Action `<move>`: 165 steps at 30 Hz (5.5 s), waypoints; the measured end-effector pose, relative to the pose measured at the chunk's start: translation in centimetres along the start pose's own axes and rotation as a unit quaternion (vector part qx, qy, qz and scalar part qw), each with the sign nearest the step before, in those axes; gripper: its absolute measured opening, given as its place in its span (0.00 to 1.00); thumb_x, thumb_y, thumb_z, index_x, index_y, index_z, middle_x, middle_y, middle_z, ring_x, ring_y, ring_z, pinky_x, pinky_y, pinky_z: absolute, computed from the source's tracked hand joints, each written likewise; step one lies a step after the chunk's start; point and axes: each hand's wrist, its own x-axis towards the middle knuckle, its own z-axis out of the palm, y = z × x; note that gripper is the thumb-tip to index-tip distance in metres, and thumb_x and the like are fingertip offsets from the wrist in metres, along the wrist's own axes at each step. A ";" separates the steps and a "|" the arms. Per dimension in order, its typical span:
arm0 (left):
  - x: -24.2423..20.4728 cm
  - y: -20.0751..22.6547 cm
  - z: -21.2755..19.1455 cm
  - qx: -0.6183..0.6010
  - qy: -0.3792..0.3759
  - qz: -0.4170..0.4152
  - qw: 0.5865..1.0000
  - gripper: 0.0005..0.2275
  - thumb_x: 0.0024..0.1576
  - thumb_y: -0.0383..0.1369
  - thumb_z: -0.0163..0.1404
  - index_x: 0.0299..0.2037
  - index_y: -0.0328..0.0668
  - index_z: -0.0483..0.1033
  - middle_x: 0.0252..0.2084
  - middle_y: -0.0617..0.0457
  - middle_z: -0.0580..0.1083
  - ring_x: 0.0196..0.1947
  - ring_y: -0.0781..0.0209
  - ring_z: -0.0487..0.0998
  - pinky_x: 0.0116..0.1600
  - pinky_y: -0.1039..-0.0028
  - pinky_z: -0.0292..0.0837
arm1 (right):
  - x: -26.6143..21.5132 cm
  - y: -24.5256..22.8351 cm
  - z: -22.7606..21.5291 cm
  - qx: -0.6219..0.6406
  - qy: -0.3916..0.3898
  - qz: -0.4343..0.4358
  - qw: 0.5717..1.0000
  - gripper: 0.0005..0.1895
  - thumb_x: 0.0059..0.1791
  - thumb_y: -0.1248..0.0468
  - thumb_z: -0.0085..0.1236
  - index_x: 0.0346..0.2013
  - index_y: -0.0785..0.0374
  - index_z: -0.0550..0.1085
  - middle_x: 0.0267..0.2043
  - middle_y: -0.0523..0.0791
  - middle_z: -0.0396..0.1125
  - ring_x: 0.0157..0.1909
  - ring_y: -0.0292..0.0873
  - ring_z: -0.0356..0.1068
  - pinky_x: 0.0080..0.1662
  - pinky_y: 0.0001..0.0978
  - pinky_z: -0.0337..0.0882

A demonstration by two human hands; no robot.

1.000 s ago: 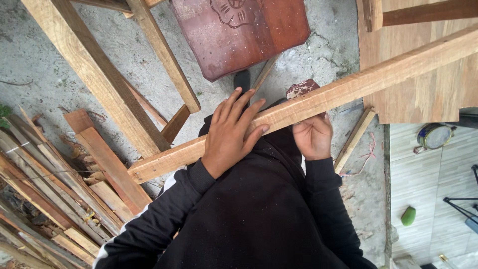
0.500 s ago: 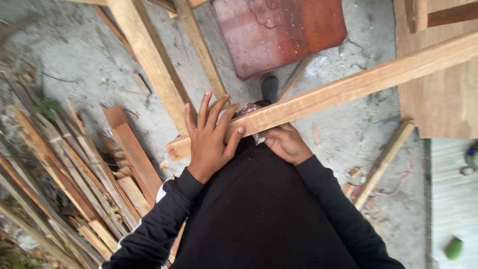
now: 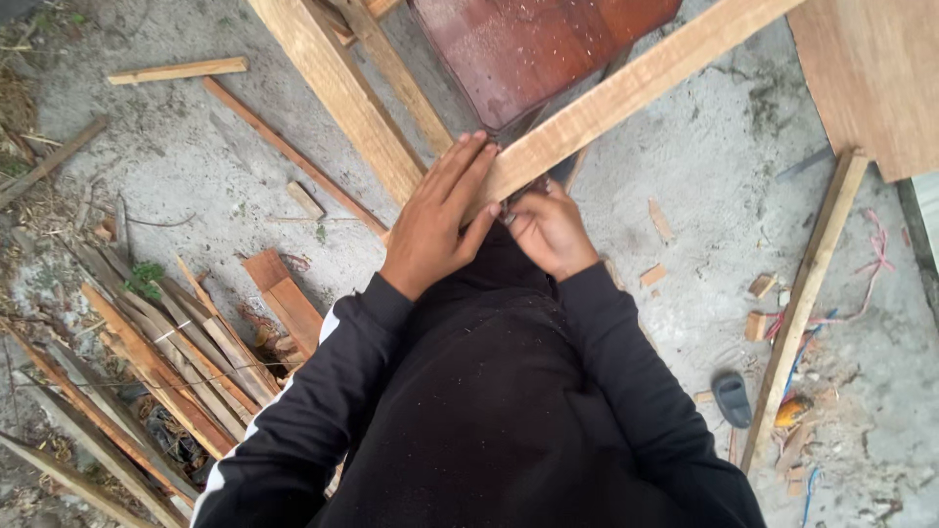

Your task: The person sands the surfaces and corners of a large wooden frame structure using a small piece of sandpaper held by hand.

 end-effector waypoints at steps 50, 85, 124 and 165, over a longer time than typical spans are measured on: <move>7.8 -17.2 -11.8 -0.029 -0.274 0.317 0.907 0.19 0.66 0.36 0.43 0.64 0.36 0.68 0.61 0.42 0.72 0.65 0.44 0.67 0.72 0.53 0.53 | 4.0 13.7 18.3 -0.695 0.512 -0.253 0.437 0.23 0.58 0.63 0.44 0.68 0.65 0.66 0.79 0.52 0.51 0.80 0.56 0.43 0.74 0.55 0.43; 25.1 -29.4 -26.8 -0.011 -0.293 0.299 0.908 0.10 0.63 0.33 0.52 0.52 0.49 0.82 0.73 0.50 0.64 0.80 0.46 0.46 0.79 0.40 0.30 | 20.8 10.1 26.7 -0.635 0.345 -0.029 0.690 0.28 0.57 0.43 0.35 0.62 0.51 0.73 0.52 0.49 0.76 0.53 0.50 0.75 0.56 0.41 0.72; 26.8 -30.6 -25.1 0.064 -0.244 0.193 0.948 0.14 0.64 0.25 0.54 0.59 0.52 0.78 0.78 0.44 0.53 0.79 0.42 0.55 0.79 0.50 0.55 | 13.9 6.3 25.3 -0.598 0.286 -0.039 0.748 0.28 0.43 0.61 0.66 0.58 0.54 0.76 0.57 0.46 0.63 0.47 0.40 0.72 0.49 0.36 0.74; 27.0 -30.4 -25.3 0.054 -0.250 0.211 0.944 0.12 0.66 0.25 0.53 0.57 0.46 0.78 0.79 0.41 0.50 0.81 0.40 0.52 0.81 0.53 0.55 | 16.2 6.5 22.8 -0.502 0.331 0.005 0.799 0.22 0.52 0.58 0.51 0.62 0.52 0.71 0.55 0.45 0.75 0.55 0.42 0.74 0.53 0.35 0.75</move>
